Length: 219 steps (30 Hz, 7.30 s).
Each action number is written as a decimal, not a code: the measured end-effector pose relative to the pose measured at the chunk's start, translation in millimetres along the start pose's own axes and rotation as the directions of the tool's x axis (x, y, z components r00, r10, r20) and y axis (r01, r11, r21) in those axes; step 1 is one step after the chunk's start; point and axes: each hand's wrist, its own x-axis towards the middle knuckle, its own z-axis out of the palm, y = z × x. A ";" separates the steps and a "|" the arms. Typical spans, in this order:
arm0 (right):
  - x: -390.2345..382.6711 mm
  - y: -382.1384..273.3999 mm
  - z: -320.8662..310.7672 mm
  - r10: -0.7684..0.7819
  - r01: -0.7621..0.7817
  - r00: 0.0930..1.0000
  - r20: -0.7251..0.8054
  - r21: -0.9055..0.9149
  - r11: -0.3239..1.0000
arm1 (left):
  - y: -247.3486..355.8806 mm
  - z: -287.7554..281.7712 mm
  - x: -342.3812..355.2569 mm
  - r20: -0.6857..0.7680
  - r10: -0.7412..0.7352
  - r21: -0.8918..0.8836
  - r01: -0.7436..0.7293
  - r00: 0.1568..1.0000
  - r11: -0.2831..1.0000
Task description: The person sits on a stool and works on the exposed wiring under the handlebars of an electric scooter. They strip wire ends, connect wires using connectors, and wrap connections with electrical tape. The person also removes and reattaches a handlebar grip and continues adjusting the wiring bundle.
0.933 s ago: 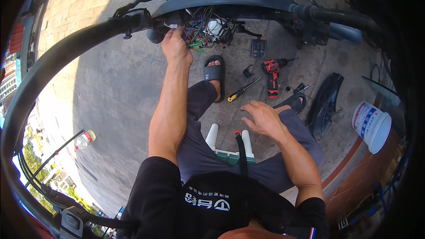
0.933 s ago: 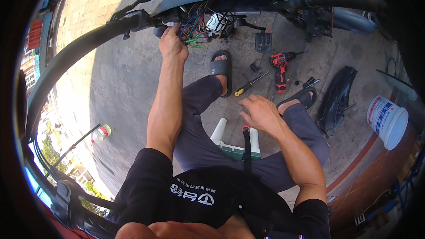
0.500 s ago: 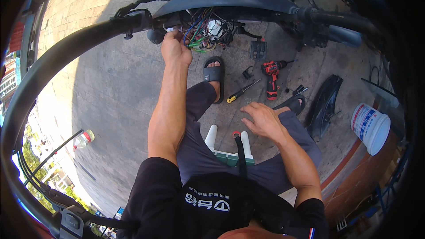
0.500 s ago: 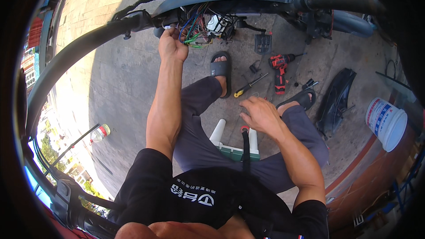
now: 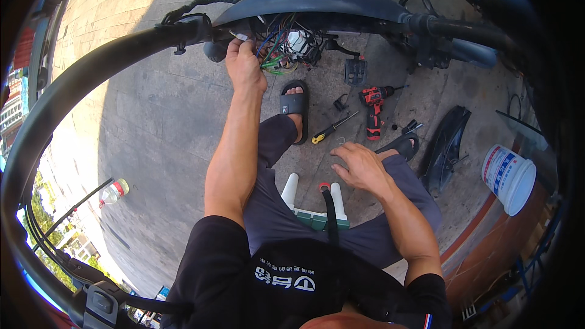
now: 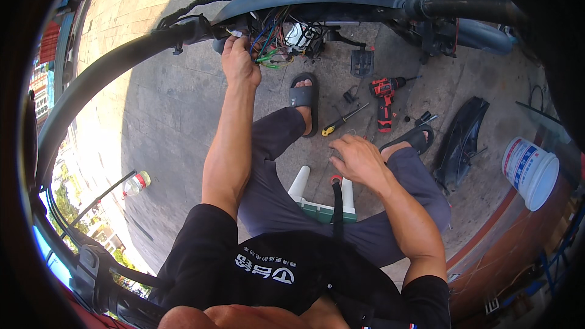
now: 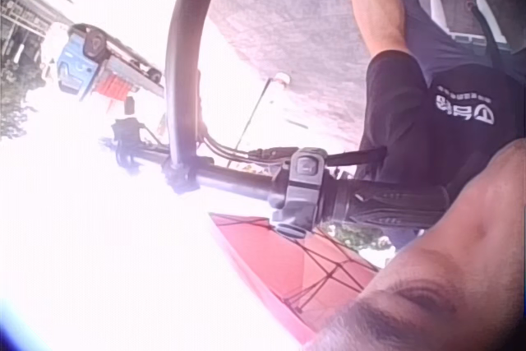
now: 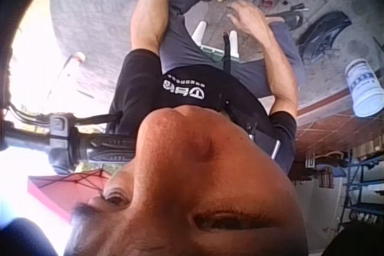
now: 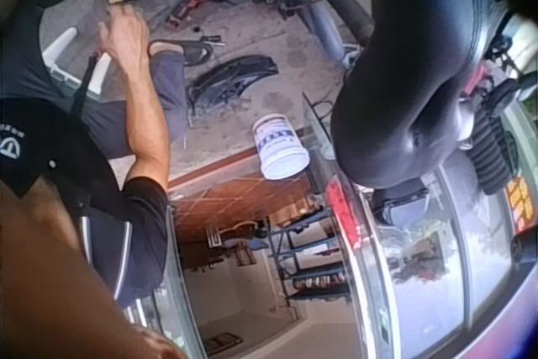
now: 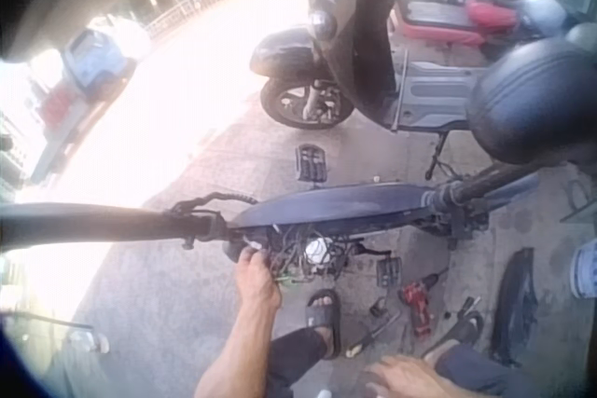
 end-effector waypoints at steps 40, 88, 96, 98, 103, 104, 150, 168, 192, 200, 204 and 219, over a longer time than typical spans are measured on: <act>-2.7 4.9 4.6 0.012 -0.012 1.000 0.006 -0.020 1.000 | -6.5 -25.3 31.4 -0.016 -0.142 -0.156 0.138 0.990 0.978; -0.9 3.8 -2.3 0.007 -0.007 1.000 -0.017 -0.013 1.000 | 27.2 -31.7 42.2 0.040 -0.185 -0.140 0.189 0.982 0.972; 11.3 -3.6 -3.0 -0.012 0.012 1.000 -0.024 -0.023 1.000 | 28.8 -31.1 38.9 0.067 -0.198 -0.079 0.203 0.978 0.976; 13.8 -5.2 -4.4 0.003 -0.003 1.000 -0.014 -0.025 1.000 | 31.9 -30.9 37.5 0.075 -0.212 -0.046 0.216 0.974 0.975; 18.0 -7.0 -5.4 -0.008 0.007 1.000 -0.024 -0.031 0.999 | 33.4 -30.3 39.9 0.089 -0.185 -0.010 0.187 0.979 0.982; 18.9 -7.1 -5.1 0.005 -0.005 1.000 -0.011 -0.043 0.999 | 31.9 -30.8 39.9 0.079 -0.188 -0.008 0.189 0.979 0.982; 10.8 -6.5 -7.9 -0.047 0.046 0.998 -0.046 -0.035 0.998 | 19.7 -37.4 34.1 0.326 -0.112 -0.054 0.137 0.939 0.989; 7.1 -3.8 -6.6 -0.058 0.055 0.996 -0.068 -0.047 0.997 | 8.0 -34.3 42.8 0.222 -0.089 -0.111 0.115 0.971 0.987; 5.5 -2.7 -7.0 -0.043 0.041 0.998 -0.050 -0.033 0.999 | -16.3 -53.6 75.4 0.196 -0.291 -0.181 0.327 0.936 0.928; 4.8 -3.1 -6.7 -0.039 0.038 0.998 -0.049 -0.017 0.999 | -11.6 -40.4 71.4 0.177 -0.280 -0.249 0.318 0.944 0.915; 4.2 -2.9 -6.8 -0.024 0.023 0.999 -0.045 -0.017 1.000 | -7.3 -38.3 71.3 0.122 -0.271 -0.213 0.292 0.955 0.932; 5.3 -1.4 -6.4 -0.020 0.020 0.999 -0.024 -0.018 1.000 | -14.9 -46.5 73.0 0.134 -0.278 -0.193 0.300 0.951 0.934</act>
